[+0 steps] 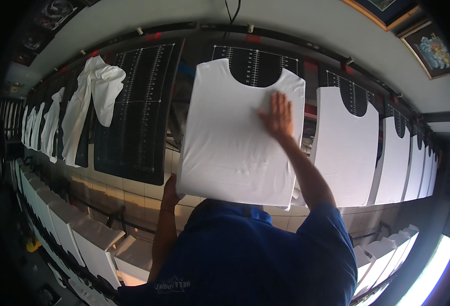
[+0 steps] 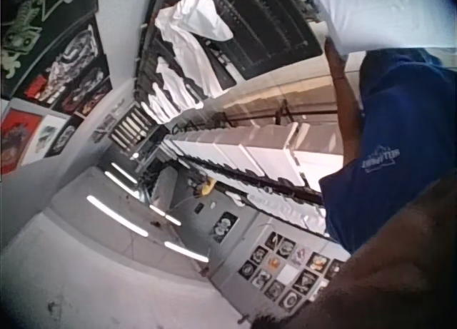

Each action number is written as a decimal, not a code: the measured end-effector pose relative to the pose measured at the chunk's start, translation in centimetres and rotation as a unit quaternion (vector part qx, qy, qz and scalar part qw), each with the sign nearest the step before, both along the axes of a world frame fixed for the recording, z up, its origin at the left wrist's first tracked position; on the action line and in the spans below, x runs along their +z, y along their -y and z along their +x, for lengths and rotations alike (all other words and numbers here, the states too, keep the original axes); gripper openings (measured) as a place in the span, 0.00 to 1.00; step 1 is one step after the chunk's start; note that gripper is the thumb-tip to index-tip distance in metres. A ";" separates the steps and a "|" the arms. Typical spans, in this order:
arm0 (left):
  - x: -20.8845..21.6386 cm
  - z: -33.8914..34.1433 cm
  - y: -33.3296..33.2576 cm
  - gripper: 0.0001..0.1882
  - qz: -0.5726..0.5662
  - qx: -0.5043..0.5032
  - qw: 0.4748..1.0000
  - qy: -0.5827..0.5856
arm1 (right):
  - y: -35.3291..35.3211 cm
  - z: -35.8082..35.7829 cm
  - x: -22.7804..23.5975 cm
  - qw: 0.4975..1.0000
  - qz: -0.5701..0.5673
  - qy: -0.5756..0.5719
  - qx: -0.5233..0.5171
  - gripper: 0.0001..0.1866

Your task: The person repeatedly picks up white t-shirts, unfolds them, and lays them flat on a black gridded workbench. They smooth the fabric with their hands to remove wrinkles and align the shirts before folding them in half. The folded shirts are then placed in a stack on the side of the workbench.

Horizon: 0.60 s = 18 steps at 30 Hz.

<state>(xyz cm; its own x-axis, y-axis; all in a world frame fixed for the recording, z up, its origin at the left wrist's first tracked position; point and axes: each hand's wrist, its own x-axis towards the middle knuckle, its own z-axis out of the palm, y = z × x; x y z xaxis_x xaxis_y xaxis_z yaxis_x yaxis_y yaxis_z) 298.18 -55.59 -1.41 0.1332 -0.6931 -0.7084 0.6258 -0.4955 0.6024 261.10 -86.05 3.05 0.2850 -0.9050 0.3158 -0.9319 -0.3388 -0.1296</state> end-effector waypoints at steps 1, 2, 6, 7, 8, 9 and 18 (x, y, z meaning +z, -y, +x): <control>-0.9 0.7 -0.9 0.23 -0.011 -0.016 0.999 0.036 | -4.5 4.6 2.6 0.981 0.150 -0.039 0.115 0.40; -2.2 1.3 -2.3 0.23 -0.024 -0.039 0.997 0.070 | -10.4 7.1 1.6 0.946 0.203 -0.041 0.248 0.40; -1.5 0.9 -6.8 0.22 0.035 -0.078 0.952 0.294 | -17.9 9.3 2.5 0.789 0.194 -0.104 0.574 0.40; -0.8 0.8 -8.3 0.20 0.110 -0.022 0.968 0.224 | -14.1 9.7 2.2 0.782 0.261 -0.039 0.564 0.40; -1.3 0.9 -10.3 0.19 0.137 -0.008 0.967 0.213 | -9.5 10.1 1.4 0.817 0.284 -0.024 0.502 0.40; -2.0 1.3 -12.2 0.18 0.163 0.007 0.965 0.203 | -4.0 11.3 2.7 0.845 0.231 -0.080 0.475 0.40; -3.2 2.9 -18.3 0.20 0.212 -0.207 0.929 0.222 | 10.9 22.3 0.7 0.976 0.055 -0.038 0.206 0.42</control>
